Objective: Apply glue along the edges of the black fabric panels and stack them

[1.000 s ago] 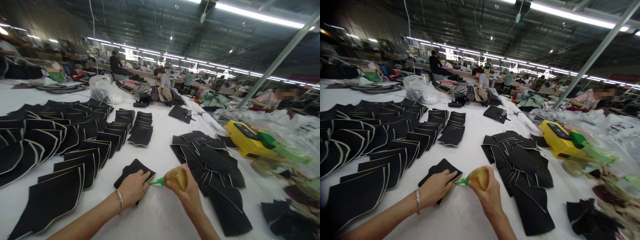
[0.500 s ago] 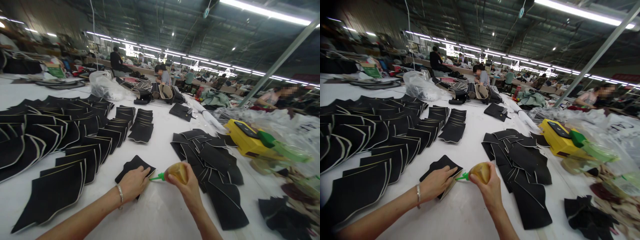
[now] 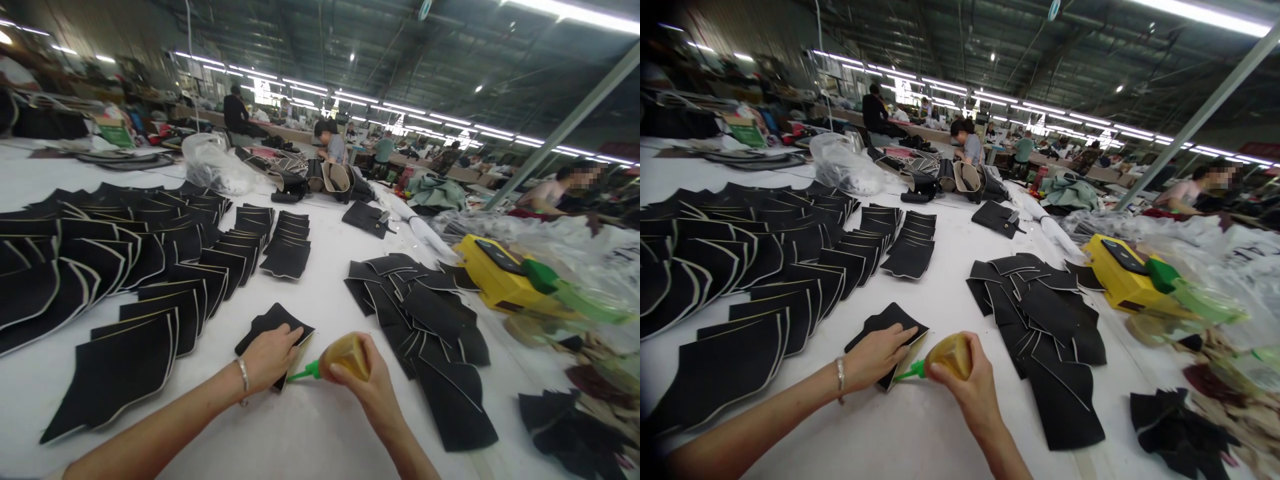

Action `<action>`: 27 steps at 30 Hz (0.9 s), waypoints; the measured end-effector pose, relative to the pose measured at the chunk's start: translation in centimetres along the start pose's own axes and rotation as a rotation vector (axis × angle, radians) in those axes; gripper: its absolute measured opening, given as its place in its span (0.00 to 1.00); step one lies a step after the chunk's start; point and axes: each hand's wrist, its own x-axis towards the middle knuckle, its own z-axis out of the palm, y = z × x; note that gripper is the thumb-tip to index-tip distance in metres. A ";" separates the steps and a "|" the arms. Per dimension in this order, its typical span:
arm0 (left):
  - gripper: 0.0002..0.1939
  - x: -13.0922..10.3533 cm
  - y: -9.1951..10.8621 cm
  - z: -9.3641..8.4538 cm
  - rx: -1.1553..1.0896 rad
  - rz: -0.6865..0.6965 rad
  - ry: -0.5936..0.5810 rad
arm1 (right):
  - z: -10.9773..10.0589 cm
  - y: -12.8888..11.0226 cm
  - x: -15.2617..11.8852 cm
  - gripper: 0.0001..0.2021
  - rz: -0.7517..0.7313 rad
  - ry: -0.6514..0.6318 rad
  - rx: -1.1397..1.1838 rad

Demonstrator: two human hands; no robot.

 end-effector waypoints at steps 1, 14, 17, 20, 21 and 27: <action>0.26 0.0 0.0 0.0 0.004 0.003 0.001 | 0.0 0.0 -0.1 0.24 0.003 -0.034 0.021; 0.25 -0.1 0.0 0.3 0.066 0.040 0.013 | -0.8 0.2 0.1 0.26 -0.047 -0.110 -0.025; 0.25 0.0 -0.1 0.5 0.082 0.053 0.015 | -1.5 0.1 0.5 0.28 -0.071 -0.052 -0.062; 0.25 0.1 -0.2 0.6 0.084 0.061 0.020 | -1.9 0.1 0.8 0.27 -0.054 -0.020 -0.006; 0.25 0.1 -0.3 0.7 0.083 0.060 0.022 | -2.0 0.2 0.8 0.26 -0.038 -0.022 0.025; 0.24 0.1 -0.3 0.7 0.073 0.060 0.026 | -1.8 1.3 1.3 0.23 0.019 0.057 0.175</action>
